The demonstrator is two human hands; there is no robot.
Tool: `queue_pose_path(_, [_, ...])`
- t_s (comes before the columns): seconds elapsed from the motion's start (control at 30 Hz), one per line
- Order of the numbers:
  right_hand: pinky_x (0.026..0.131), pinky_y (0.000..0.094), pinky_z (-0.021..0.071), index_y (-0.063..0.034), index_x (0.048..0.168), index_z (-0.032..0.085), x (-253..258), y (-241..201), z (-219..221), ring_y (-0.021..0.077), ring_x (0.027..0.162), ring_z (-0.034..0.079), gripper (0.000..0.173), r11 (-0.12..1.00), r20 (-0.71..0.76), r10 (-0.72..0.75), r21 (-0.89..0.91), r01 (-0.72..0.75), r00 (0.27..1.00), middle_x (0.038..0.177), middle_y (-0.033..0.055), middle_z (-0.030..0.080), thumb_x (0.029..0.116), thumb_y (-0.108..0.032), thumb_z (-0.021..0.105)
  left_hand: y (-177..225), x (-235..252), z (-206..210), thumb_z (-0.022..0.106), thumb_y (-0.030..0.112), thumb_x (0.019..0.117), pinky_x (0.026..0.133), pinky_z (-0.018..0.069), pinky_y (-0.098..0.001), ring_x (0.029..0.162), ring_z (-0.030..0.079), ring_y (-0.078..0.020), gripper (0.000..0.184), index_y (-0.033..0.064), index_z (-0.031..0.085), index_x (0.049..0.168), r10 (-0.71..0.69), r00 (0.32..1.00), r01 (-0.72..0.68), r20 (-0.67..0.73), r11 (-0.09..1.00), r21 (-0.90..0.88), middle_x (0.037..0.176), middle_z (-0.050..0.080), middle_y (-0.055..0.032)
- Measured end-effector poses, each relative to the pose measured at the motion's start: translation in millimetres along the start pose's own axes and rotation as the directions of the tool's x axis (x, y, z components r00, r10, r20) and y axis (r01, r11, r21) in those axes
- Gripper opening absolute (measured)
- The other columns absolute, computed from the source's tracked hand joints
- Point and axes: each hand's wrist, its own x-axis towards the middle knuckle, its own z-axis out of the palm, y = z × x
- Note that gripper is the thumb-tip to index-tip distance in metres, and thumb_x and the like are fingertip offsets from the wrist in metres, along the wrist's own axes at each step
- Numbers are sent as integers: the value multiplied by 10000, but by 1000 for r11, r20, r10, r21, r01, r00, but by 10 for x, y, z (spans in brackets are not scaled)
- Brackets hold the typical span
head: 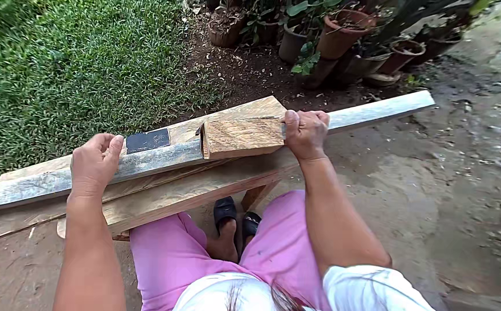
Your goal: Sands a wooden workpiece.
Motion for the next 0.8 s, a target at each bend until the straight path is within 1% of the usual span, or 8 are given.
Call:
queue_pose_path(0.1, [1105, 598, 332, 25, 1078, 756, 144, -63, -179, 363, 1020, 703, 638, 976, 199, 103, 168, -138, 975, 993, 227, 754, 1128, -353, 245, -163, 4, 258, 398, 428, 1098, 809, 432, -773, 923, 665, -556, 589, -56, 714, 985, -72, 997, 74, -16, 983, 166, 917, 694, -322])
queue_pose_path(0.17, [1088, 575, 431, 12, 1328, 628, 257, -132, -313, 334, 1191, 670, 727, 935, 327, 135, 270, -230, 935, 1216, 203, 720, 1095, -516, 186, -121, 19, 264, 389, 437, 1096, 827, 423, -770, 942, 659, -551, 610, -53, 698, 905, -128, 992, 123, 9, 969, 216, 897, 687, -322])
queue_pose_path(0.23, [1118, 518, 448, -38, 1504, 471, 303, -352, -407, 282, 1335, 576, 925, 910, 367, 71, 357, -211, 928, 1423, 172, 608, 972, -764, 259, -109, 18, 259, 398, 421, 1091, 802, 428, -759, 911, 657, -546, 607, -62, 663, 837, -127, 992, 123, 3, 966, 227, 857, 671, -323])
queue_pose_path(0.3, [1107, 641, 394, -98, 1551, 447, 289, -665, -411, 338, 1406, 493, 1086, 942, 385, -81, 331, -56, 919, 1522, 154, 527, 830, -906, 363, -114, 21, 271, 410, 399, 1083, 758, 428, -738, 857, 651, -537, 593, -63, 617, 775, -103, 994, 107, -29, 968, 226, 798, 647, -314])
queue_pose_path(0.33, [1014, 697, 412, -121, 1537, 481, 253, -811, -360, 393, 1348, 519, 1090, 962, 394, -161, 268, 55, 905, 1475, 164, 562, 793, -915, 419, -119, 17, 282, 417, 390, 1077, 740, 429, -729, 835, 650, -531, 582, -58, 605, 757, -96, 994, 103, -43, 968, 229, 779, 640, -309])
queue_pose_path(0.43, [793, 616, 474, -201, 1418, 642, 169, -1027, -147, 418, 1055, 626, 979, 959, 349, -283, 84, 271, 893, 1192, 160, 701, 717, -881, 589, -108, 24, 299, 422, 380, 1074, 756, 427, -731, 860, 652, -539, 573, -62, 602, 757, -116, 992, 124, -47, 962, 242, 794, 641, -318])
queue_pose_path(0.67, [840, 572, 485, -276, 1408, 633, 7, -1997, 164, 372, 1054, 624, 821, 920, 433, -390, 210, 330, 813, 1120, 134, 696, 726, -710, 775, -102, 52, 298, 407, 352, 1069, 801, 428, -727, 926, 658, -539, 564, -91, 618, 791, -132, 990, 139, -44, 949, 282, 854, 653, -342])
queue_pose_path(0.8, [885, 551, 457, -268, 1465, 582, 105, -1920, 52, 347, 1144, 591, 783, 926, 573, -378, 255, 280, 727, 1222, 128, 665, 803, -644, 762, -136, 69, 297, 412, 344, 1068, 781, 421, -703, 876, 642, -515, 565, -106, 587, 776, -126, 991, 131, -34, 959, 250, 829, 632, -338])
